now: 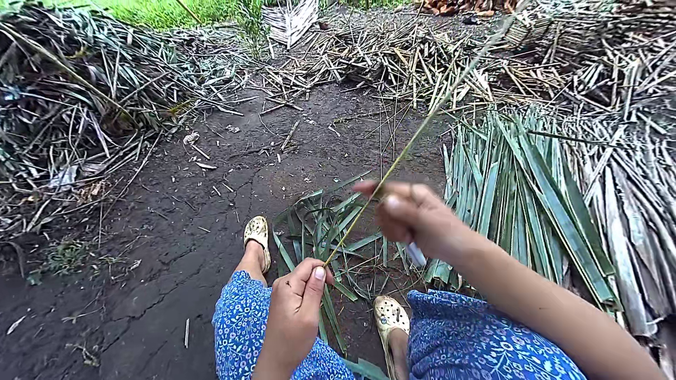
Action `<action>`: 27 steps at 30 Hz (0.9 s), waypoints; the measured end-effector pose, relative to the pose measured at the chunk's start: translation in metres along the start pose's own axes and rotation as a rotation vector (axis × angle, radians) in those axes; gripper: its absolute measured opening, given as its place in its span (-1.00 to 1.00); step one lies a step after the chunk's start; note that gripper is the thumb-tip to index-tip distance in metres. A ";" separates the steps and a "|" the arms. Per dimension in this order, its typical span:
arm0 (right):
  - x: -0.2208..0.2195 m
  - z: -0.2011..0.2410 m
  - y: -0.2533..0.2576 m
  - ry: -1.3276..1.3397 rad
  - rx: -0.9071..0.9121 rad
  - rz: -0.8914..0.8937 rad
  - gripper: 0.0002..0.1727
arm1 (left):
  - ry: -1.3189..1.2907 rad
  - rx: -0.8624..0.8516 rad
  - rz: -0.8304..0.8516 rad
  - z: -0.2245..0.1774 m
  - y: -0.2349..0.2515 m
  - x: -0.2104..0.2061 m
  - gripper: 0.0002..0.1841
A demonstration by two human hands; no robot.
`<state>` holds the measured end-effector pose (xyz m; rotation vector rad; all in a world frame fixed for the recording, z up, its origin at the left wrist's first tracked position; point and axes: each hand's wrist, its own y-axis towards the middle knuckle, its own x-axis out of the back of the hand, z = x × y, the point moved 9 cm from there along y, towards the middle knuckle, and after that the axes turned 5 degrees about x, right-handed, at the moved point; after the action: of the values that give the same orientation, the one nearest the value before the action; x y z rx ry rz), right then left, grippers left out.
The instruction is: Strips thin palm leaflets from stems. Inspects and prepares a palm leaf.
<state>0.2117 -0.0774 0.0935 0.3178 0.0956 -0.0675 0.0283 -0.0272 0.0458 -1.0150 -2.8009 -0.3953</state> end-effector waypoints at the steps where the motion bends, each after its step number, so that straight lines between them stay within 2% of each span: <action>1: -0.016 -0.010 -0.001 -0.003 -0.070 0.109 -0.59 | 0.029 -0.022 -0.010 -0.003 0.000 0.000 -0.68; 2: -0.026 -0.017 -0.002 -0.006 -0.123 0.189 -0.60 | 0.058 -0.048 -0.021 -0.005 0.000 0.001 -0.67; 4: -0.023 -0.018 -0.002 -0.029 -0.125 0.178 -0.61 | 0.127 -0.104 -0.032 -0.006 -0.003 0.008 -0.64; 8: 0.035 0.013 -0.003 -0.050 0.113 -0.146 -0.58 | 0.215 -0.181 0.033 0.005 -0.016 0.036 -0.56; 10: 0.058 0.025 -0.010 -0.057 0.171 -0.300 -0.57 | 0.275 -0.177 0.083 0.011 -0.023 0.052 -0.52; 14: 0.073 0.043 -0.020 -0.074 0.263 -0.433 -0.54 | 0.437 -0.092 0.134 0.025 -0.024 0.075 -0.49; 16: 0.066 0.045 -0.018 -0.097 0.292 -0.391 -0.55 | 0.537 -0.084 0.069 0.018 -0.014 0.075 -0.46; 18: 0.051 0.039 -0.014 -0.108 0.280 -0.316 -0.58 | 0.538 -0.155 -0.052 -0.007 -0.004 0.062 -0.48; 21: 0.026 0.024 -0.007 -0.091 0.206 -0.174 -0.57 | 0.428 -0.305 -0.189 -0.041 0.009 0.035 -0.64; 25: -0.020 0.006 -0.010 -0.144 0.027 0.132 -0.55 | 0.276 -0.305 -0.175 -0.053 0.017 0.006 -0.73; 27: -0.033 0.002 -0.010 -0.106 -0.011 0.202 -0.59 | 0.229 -0.297 -0.161 -0.054 0.016 -0.003 -0.74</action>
<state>0.1781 -0.0860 0.0956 0.3109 -0.0412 0.1166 0.0432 -0.0323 0.0997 -0.7357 -2.6727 -0.9085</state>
